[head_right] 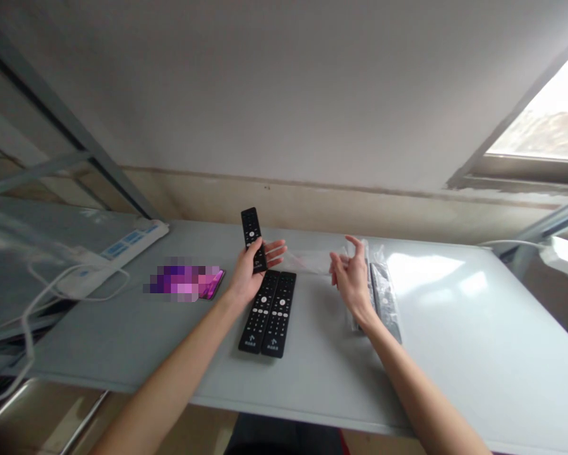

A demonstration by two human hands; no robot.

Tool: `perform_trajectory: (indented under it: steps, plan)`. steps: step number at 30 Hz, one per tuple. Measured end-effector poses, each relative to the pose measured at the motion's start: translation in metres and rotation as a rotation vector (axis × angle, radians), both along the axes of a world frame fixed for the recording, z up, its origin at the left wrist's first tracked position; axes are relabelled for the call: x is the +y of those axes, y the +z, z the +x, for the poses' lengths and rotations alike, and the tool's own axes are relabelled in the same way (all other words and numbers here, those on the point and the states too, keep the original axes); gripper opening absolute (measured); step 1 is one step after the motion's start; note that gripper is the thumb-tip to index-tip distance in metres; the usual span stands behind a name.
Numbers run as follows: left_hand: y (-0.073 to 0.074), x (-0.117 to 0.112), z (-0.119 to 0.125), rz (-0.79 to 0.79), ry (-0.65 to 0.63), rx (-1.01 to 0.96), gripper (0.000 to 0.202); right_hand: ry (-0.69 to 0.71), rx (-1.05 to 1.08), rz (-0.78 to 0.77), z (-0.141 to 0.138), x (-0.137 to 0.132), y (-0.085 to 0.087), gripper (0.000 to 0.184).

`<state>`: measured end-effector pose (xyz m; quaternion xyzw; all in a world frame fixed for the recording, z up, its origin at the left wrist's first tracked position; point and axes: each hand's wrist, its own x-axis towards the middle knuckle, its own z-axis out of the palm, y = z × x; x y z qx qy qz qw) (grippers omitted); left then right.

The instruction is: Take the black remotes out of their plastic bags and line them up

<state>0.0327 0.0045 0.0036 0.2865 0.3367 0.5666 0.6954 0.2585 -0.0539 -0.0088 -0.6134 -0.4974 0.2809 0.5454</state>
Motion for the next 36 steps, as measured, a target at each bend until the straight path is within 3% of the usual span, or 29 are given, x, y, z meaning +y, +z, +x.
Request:
perform_trajectory:
  steps: [5,9,12,14,19,23,26,30,33,36]
  plan:
    - [-0.006,-0.003,0.009,0.077,0.106,0.023,0.036,-0.058,-0.315,0.023,0.003,0.003,-0.017,0.059]
    - [-0.007,0.002,0.006,0.156,0.32,0.077,0.04,-0.095,-0.367,0.058,0.008,0.005,-0.021,0.057]
    - [-0.007,0.005,0.001,0.144,0.401,0.109,0.041,-0.089,-0.43,0.038,0.011,0.005,-0.022,0.057]
    - [-0.007,0.005,0.0,0.138,0.368,0.123,0.042,-0.059,-0.515,0.004,0.012,0.005,-0.023,0.056]
    - [-0.012,0.005,0.007,0.165,0.128,0.133,0.037,-0.008,-0.81,-0.04,0.009,0.004,-0.022,0.045]
    - [-0.014,0.002,0.012,0.211,0.129,0.225,0.035,-0.083,-0.991,0.049,0.0,-0.002,-0.017,0.041]
    - [-0.008,-0.001,0.012,0.308,0.111,0.216,0.032,0.088,-1.05,0.098,-0.013,-0.007,-0.016,0.047]
    - [-0.002,-0.004,0.01,0.334,-0.005,0.117,0.031,0.337,-1.084,0.035,-0.026,-0.012,-0.025,0.051]
    - [-0.006,-0.002,0.009,0.254,-0.034,0.15,0.039,0.412,-1.062,-0.033,-0.026,-0.011,-0.032,0.051]
    - [-0.014,0.003,0.006,0.172,-0.016,0.216,0.049,0.387,-1.048,-0.054,-0.02,-0.008,-0.035,0.051]
